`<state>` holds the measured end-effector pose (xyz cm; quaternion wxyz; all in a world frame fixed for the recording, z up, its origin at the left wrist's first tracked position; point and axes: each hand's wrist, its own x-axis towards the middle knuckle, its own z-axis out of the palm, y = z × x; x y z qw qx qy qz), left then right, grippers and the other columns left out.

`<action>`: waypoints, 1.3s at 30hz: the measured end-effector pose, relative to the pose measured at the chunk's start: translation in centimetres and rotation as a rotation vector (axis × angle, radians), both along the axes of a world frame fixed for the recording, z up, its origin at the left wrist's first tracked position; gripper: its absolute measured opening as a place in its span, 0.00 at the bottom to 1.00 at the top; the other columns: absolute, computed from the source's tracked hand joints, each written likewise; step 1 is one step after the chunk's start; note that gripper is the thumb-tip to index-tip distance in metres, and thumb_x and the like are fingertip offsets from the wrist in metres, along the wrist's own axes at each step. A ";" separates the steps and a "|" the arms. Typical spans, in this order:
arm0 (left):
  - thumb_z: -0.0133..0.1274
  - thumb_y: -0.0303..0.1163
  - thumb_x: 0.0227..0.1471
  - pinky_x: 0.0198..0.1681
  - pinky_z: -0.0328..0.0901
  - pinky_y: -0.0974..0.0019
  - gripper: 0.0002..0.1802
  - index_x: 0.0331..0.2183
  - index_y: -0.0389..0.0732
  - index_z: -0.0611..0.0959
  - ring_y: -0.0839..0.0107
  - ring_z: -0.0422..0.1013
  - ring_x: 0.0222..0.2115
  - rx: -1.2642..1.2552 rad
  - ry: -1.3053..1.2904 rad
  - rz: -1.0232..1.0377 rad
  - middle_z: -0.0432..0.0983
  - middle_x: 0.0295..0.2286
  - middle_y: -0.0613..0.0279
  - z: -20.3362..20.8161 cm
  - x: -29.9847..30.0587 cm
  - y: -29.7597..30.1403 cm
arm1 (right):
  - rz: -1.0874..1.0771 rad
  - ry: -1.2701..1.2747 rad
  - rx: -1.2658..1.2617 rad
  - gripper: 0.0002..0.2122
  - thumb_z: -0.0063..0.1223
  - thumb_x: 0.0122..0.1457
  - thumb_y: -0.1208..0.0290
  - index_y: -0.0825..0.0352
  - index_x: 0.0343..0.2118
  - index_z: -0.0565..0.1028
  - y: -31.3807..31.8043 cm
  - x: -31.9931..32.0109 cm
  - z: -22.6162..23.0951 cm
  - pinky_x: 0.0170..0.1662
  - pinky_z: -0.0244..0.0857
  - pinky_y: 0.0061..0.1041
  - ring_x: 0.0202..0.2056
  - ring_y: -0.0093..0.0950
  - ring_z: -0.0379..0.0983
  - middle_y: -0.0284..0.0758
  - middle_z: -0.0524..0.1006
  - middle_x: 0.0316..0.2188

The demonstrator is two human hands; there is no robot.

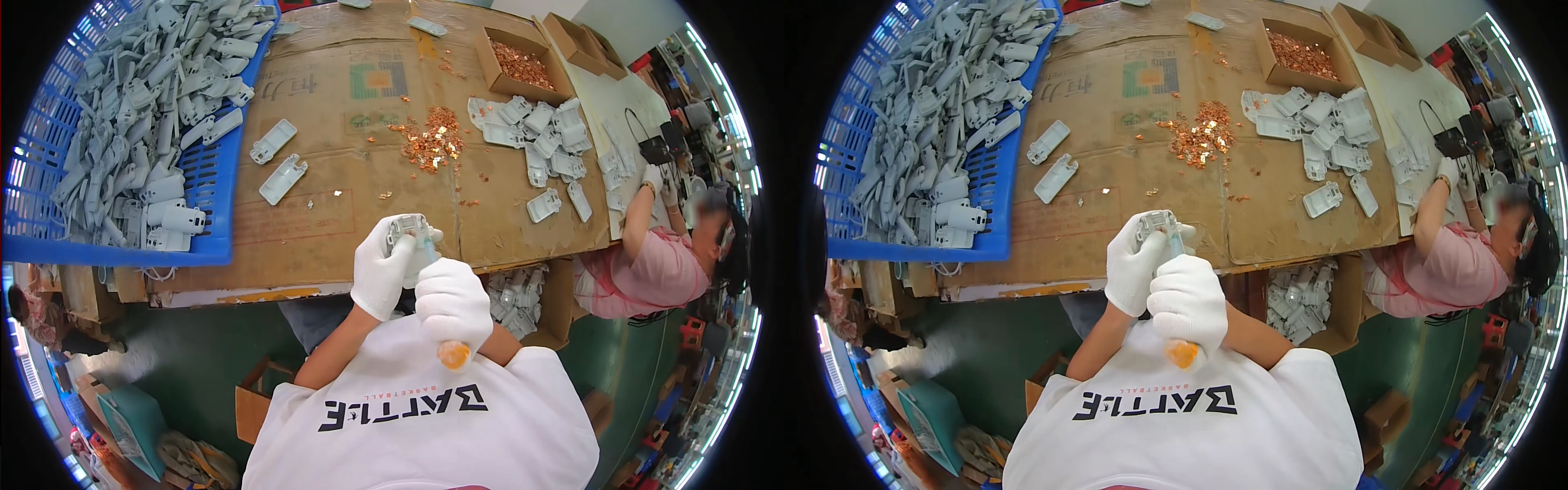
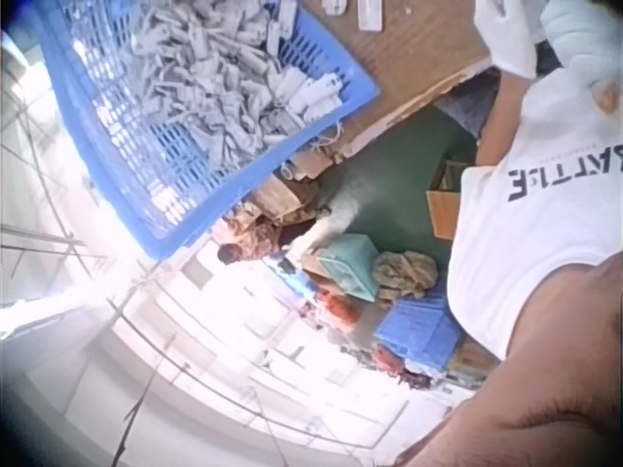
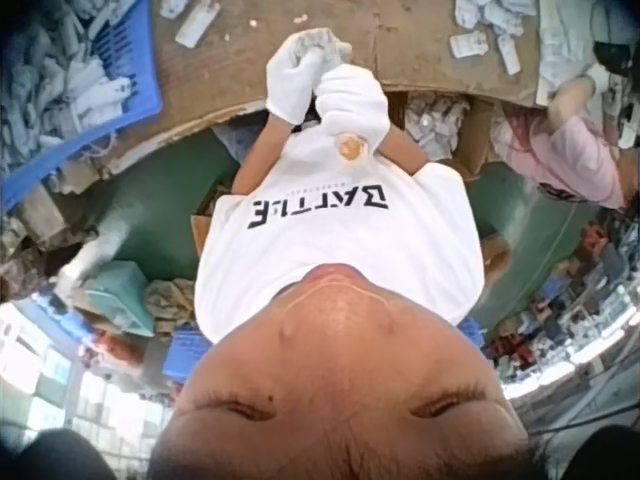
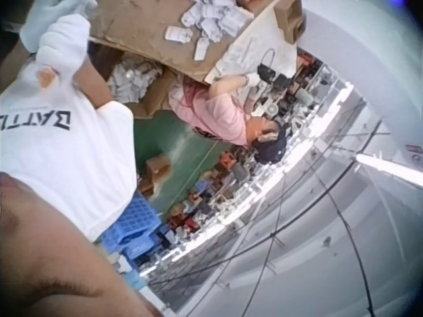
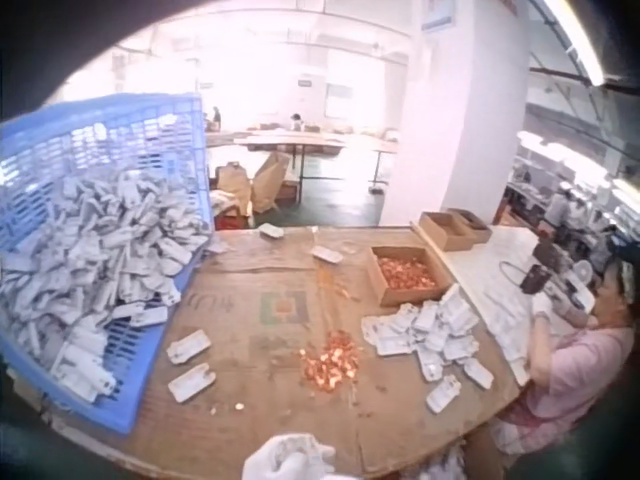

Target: The person assembles copper contacts into plastic housings by hand, using a small hand tool to insert the contacts into the housings.

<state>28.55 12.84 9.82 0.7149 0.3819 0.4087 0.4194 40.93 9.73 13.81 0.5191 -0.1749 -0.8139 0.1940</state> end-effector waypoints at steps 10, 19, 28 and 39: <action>0.39 0.21 0.58 0.35 0.72 0.68 0.12 0.41 0.32 0.75 0.70 0.76 0.31 0.075 0.042 0.011 0.80 0.33 0.51 0.9 0.4 -0.9 | -0.020 0.106 -0.003 0.12 0.33 0.19 0.69 0.62 0.15 0.62 -0.1 -0.2 -0.3 0.21 0.58 0.26 0.16 0.31 0.63 0.32 0.66 0.16; 0.39 0.20 0.57 0.35 0.69 0.70 0.12 0.41 0.35 0.75 0.74 0.74 0.29 0.198 0.188 0.038 0.78 0.28 0.60 0.8 0.4 -1.7 | -0.027 0.406 -0.046 0.22 0.42 0.64 0.66 0.64 0.11 0.58 -0.4 -1.5 -0.2 0.16 0.48 0.25 0.10 0.28 0.53 0.29 0.57 0.10; 0.47 0.18 0.48 0.35 0.70 0.66 0.17 0.42 0.39 0.75 0.59 0.78 0.32 0.421 0.401 0.051 0.79 0.31 0.53 0.2 0.2 -2.1 | 0.023 0.117 -0.006 0.12 0.38 0.19 0.68 0.64 0.15 0.64 -0.3 -0.6 0.0 0.23 0.61 0.29 0.18 0.31 0.66 0.32 0.66 0.17; 0.56 0.24 0.48 0.37 0.70 0.69 0.17 0.42 0.38 0.75 0.70 0.77 0.31 0.428 0.415 0.080 0.80 0.31 0.57 -0.7 0.6 -1.5 | 0.029 0.305 -0.058 0.05 0.44 0.41 0.77 0.65 0.13 0.62 0.1 -0.2 -1.2 0.23 0.59 0.27 0.15 0.32 0.62 0.33 0.64 0.15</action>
